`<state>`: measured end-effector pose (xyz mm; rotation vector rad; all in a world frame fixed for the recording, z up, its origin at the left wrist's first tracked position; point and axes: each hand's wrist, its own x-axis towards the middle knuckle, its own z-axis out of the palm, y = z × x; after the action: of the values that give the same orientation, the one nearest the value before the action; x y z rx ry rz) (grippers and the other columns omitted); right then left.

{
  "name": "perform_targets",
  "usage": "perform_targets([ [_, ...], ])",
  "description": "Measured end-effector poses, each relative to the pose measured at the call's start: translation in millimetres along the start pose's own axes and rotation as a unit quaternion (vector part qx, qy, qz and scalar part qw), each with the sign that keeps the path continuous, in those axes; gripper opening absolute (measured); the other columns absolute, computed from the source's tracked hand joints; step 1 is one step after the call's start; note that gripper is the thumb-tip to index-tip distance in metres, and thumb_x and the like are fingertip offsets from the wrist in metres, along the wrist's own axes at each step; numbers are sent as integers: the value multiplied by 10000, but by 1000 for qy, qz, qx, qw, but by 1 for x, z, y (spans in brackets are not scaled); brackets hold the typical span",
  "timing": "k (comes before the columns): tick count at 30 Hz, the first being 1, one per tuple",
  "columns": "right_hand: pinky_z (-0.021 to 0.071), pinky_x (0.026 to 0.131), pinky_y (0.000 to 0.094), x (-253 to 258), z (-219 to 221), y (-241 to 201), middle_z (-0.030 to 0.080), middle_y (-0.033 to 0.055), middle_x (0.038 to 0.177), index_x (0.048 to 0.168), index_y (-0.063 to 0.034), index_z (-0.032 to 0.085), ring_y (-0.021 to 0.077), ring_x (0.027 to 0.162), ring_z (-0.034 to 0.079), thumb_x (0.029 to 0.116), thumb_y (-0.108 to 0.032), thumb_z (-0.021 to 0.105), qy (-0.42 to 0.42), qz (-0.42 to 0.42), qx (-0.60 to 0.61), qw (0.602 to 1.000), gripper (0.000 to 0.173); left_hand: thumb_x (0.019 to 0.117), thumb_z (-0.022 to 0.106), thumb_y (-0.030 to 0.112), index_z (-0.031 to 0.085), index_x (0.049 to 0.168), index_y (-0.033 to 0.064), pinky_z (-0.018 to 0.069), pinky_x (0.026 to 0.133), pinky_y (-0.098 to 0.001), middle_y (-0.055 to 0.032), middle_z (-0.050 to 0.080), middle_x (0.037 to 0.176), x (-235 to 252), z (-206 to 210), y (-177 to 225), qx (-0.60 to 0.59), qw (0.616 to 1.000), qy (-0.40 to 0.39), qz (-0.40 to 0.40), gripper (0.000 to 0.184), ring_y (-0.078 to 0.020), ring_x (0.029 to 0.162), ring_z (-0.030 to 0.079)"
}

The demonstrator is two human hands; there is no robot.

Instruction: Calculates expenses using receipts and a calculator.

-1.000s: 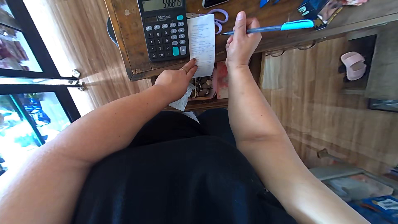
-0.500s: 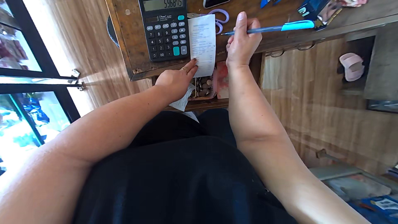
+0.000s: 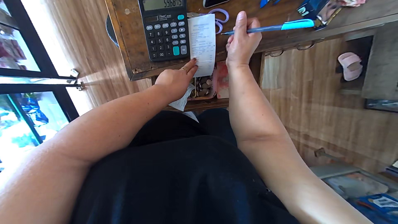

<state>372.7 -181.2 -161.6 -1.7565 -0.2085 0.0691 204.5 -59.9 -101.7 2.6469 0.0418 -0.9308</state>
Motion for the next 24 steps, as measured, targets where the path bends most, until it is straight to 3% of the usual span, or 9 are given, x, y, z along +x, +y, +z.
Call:
perform_targets([
  [3,481,477,210,1,-1,-3,555,-43,627,849,-98,585,54,480,531,1063,-224,559,-10,25,-7,1000,250,1036,495,103,245,1644,144,573,767,-537,-4,110,1741,0,0,0,3,1000,-1,0,659,-349,1073,697],
  [6,518,505,224,2,-4,-17,545,-28,638,881,-83,564,70,494,547,1101,-268,480,-26,112,19,993,300,1036,485,94,230,1648,146,574,767,-532,6,90,1744,0,-2,1,7,1000,-9,-1,665,-342,1067,699],
  [9,538,627,262,-5,-12,-35,580,-20,725,957,-87,556,93,636,599,1128,-326,386,-68,201,13,977,339,1042,477,91,226,1650,148,573,775,-535,8,85,1744,-1,-3,1,5,1000,-11,-3,660,-346,1071,698],
  [11,548,644,267,-17,-17,-41,618,-18,763,1000,-61,595,86,661,619,1129,-324,372,-109,212,-46,970,368,1042,476,88,238,1646,144,573,773,-540,3,98,1743,-1,-2,1,4,1000,-7,-1,652,-352,1069,699],
  [14,531,604,244,-29,-21,-44,611,3,782,1242,-30,612,71,607,590,1121,-294,415,-182,212,-169,945,351,1042,475,89,245,1645,148,569,768,-556,2,113,1741,0,0,0,0,1000,2,0,648,-366,1059,700],
  [16,522,610,259,-31,-19,-44,624,26,820,1313,-53,597,85,617,587,1115,-293,434,-208,220,-227,926,351,1039,488,91,248,1643,145,568,763,-561,-2,117,1741,0,0,0,1,1000,2,-1,653,-371,1050,700],
  [24,529,654,281,-29,-13,-46,648,37,850,1281,-71,639,98,664,608,1112,-301,442,-216,232,-269,909,347,1043,479,88,240,1643,136,572,760,-538,-8,104,1742,-1,0,0,14,1000,0,4,648,-356,1053,702],
])
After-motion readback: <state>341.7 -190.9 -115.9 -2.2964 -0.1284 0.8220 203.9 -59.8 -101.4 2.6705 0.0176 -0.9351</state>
